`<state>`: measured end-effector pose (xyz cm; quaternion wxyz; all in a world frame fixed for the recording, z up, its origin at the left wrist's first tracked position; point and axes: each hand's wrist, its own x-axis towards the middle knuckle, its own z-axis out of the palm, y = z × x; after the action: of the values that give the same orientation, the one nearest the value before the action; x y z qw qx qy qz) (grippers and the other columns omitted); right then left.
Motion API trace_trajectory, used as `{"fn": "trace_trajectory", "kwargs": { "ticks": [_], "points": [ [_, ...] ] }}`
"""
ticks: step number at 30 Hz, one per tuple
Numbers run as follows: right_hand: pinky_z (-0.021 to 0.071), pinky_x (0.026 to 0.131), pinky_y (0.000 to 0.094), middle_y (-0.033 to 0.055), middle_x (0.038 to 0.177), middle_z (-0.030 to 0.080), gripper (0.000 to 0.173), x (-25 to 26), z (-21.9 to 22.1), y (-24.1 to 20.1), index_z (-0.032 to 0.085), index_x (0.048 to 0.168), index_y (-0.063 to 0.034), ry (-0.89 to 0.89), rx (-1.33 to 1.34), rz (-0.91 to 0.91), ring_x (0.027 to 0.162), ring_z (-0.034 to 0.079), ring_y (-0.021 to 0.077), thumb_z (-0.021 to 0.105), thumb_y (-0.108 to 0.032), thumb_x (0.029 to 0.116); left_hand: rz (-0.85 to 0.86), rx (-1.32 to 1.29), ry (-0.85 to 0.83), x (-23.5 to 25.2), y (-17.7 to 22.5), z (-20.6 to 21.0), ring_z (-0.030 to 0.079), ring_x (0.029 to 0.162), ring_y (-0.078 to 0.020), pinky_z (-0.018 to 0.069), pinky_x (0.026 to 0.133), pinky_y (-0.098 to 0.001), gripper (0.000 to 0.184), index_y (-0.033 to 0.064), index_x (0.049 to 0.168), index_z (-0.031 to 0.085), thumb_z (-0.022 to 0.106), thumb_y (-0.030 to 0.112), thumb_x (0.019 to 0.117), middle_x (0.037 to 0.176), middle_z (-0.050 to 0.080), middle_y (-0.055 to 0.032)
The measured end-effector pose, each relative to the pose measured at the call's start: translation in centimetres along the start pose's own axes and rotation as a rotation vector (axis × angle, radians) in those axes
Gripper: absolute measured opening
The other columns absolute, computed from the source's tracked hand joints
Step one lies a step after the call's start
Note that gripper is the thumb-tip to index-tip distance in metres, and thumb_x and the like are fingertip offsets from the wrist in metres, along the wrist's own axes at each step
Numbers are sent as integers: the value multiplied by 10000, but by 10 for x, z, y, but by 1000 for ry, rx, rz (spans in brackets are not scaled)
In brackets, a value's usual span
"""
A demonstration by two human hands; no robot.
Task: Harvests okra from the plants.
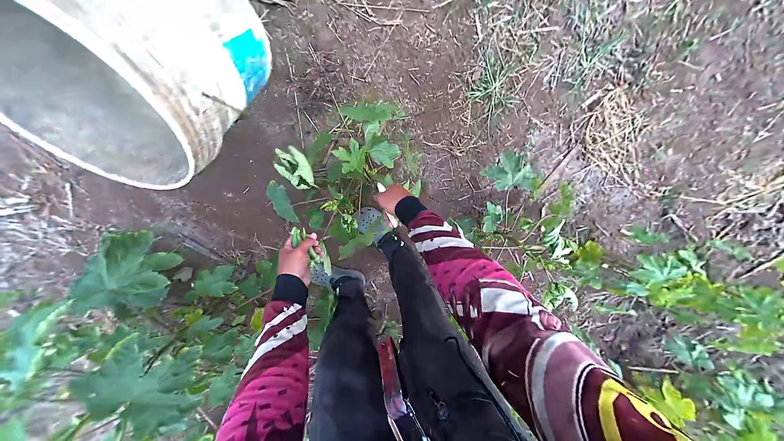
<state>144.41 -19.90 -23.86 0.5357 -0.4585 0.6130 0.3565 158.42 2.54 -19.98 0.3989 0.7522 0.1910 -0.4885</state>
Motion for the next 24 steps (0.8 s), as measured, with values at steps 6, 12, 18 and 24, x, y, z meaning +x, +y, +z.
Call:
{"fn": "trace_trajectory", "kwargs": {
  "ticks": [6,12,18,24],
  "points": [
    [578,705,449,182,978,679,403,6,-11,19,644,1205,-1,-44,2,22,758,683,261,517,-349,1046,26,-51,60,4,5,22,658,668,-189,607,643,-376,245,49,1209,565,659,111,992,858,649,-89],
    [568,781,474,200,1064,686,413,8,-19,27,630,1257,3,-62,-4,16,840,692,280,520,-337,1050,101,40,53,3,6,35,652,655,-191,610,629,-372,266,17,1188,567,691,42,953,874,648,-103],
    [572,673,440,185,952,691,434,1,-14,17,620,1238,2,-180,93,40,702,673,254,506,-376,1059,310,879,-48,14,60,71,726,931,-340,580,881,-588,382,14,1293,609,663,264,1008,1074,722,-191],
    [543,567,360,152,858,695,455,-1,-4,13,599,1252,-22,-295,191,83,601,646,214,491,-427,1073,300,1545,-174,67,97,107,626,1180,-497,477,980,-716,446,22,1331,612,715,194,933,1239,655,-299]
  ]
}}
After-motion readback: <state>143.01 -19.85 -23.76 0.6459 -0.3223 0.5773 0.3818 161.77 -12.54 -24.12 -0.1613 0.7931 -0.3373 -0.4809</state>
